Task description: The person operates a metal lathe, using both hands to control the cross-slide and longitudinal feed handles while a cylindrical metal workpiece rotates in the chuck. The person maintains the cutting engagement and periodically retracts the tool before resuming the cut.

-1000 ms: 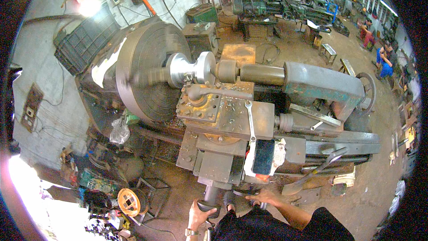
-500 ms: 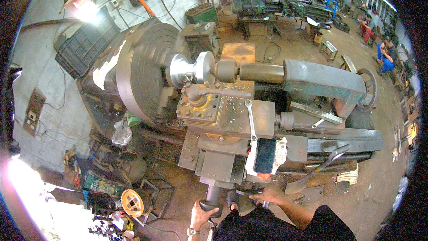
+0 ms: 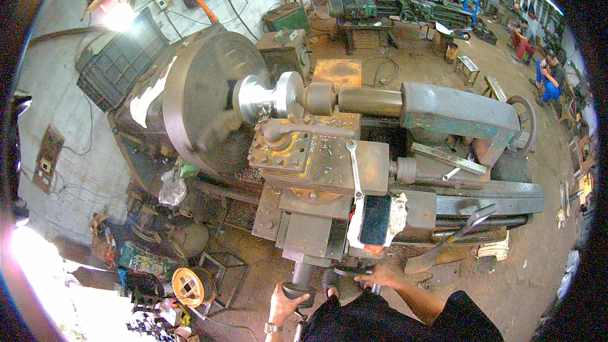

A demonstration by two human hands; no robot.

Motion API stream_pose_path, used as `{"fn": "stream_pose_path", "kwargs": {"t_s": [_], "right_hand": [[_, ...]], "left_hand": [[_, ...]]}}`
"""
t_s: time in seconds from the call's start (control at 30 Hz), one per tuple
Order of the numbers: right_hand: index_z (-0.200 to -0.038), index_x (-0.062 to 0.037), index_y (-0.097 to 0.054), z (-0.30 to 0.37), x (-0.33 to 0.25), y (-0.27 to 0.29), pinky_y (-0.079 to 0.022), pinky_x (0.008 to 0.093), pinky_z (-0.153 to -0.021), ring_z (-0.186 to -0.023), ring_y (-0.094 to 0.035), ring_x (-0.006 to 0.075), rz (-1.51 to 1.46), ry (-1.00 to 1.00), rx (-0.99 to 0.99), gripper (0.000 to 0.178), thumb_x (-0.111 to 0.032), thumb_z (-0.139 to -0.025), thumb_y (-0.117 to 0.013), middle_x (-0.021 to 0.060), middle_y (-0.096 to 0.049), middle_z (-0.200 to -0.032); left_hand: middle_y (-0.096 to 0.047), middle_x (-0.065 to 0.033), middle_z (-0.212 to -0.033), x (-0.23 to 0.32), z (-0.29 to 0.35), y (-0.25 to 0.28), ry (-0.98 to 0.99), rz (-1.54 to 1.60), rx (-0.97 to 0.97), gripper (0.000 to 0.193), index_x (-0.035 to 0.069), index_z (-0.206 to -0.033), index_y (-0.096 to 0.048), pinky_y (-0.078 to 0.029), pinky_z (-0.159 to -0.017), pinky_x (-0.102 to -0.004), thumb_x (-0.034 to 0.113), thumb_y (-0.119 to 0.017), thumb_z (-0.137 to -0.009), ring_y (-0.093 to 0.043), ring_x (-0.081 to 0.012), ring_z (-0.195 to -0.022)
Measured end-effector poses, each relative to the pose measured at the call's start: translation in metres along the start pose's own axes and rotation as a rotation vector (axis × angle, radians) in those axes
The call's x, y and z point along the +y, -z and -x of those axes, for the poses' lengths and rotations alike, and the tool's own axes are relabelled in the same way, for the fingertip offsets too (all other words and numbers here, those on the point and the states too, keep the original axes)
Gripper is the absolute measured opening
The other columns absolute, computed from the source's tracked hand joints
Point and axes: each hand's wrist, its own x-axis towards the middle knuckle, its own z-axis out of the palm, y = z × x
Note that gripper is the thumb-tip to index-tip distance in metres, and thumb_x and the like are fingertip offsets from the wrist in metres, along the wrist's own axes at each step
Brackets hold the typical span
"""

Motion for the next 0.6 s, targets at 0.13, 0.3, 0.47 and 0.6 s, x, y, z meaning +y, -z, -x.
{"fn": "stream_pose_path", "kwargs": {"t_s": [0.13,0.3,0.47,0.6], "right_hand": [[-0.120,-0.0083,-0.065,-0.001,0.006,0.000,-0.057,0.0399,-0.081,-0.082,-0.072,0.0278,-0.086,0.037,0.008,0.064,-0.058,-0.081,-0.071,0.0136,-0.074,-0.089],[-0.112,-0.0043,-0.070,-0.041,0.059,-0.018,-0.057,0.0412,-0.080,-0.080,-0.073,0.0285,0.140,0.014,0.039,0.071,-0.068,-0.079,-0.068,0.0148,-0.074,-0.079],[-0.100,-0.0031,-0.074,-0.087,0.114,-0.046,-0.054,0.0449,-0.084,-0.090,-0.071,0.0351,0.000,0.209,0.186,0.083,-0.079,-0.068,-0.069,0.0219,-0.073,-0.089],[-0.121,0.0007,-0.065,-0.077,0.103,-0.037,-0.048,0.0409,-0.096,-0.110,-0.063,0.0298,0.026,0.052,0.061,0.075,-0.058,-0.076,-0.076,0.0174,-0.069,-0.118]], "left_hand": [[-0.065,-0.0242,-0.115,-0.002,0.000,-0.002,0.022,0.022,0.004,0.099,-0.005,-0.126,-0.054,-0.052,-0.094,-0.0416,0.055,-0.091,-0.056,-0.064,-0.0357,-0.109],[-0.066,-0.0220,-0.110,-0.001,0.000,-0.001,0.013,-0.050,0.008,0.093,-0.004,-0.120,-0.056,-0.053,-0.091,-0.0418,0.054,-0.091,-0.056,-0.065,-0.0351,-0.105],[-0.058,-0.0273,-0.126,0.002,-0.001,0.003,0.093,0.038,-0.098,0.109,-0.007,-0.133,-0.047,-0.047,-0.101,-0.0441,0.060,-0.088,-0.057,-0.057,-0.0380,-0.120],[-0.057,-0.0270,-0.129,0.006,0.000,0.008,0.095,0.042,-0.113,0.111,-0.006,-0.135,-0.046,-0.046,-0.103,-0.0440,0.063,-0.086,-0.057,-0.056,-0.0379,-0.122]]}}
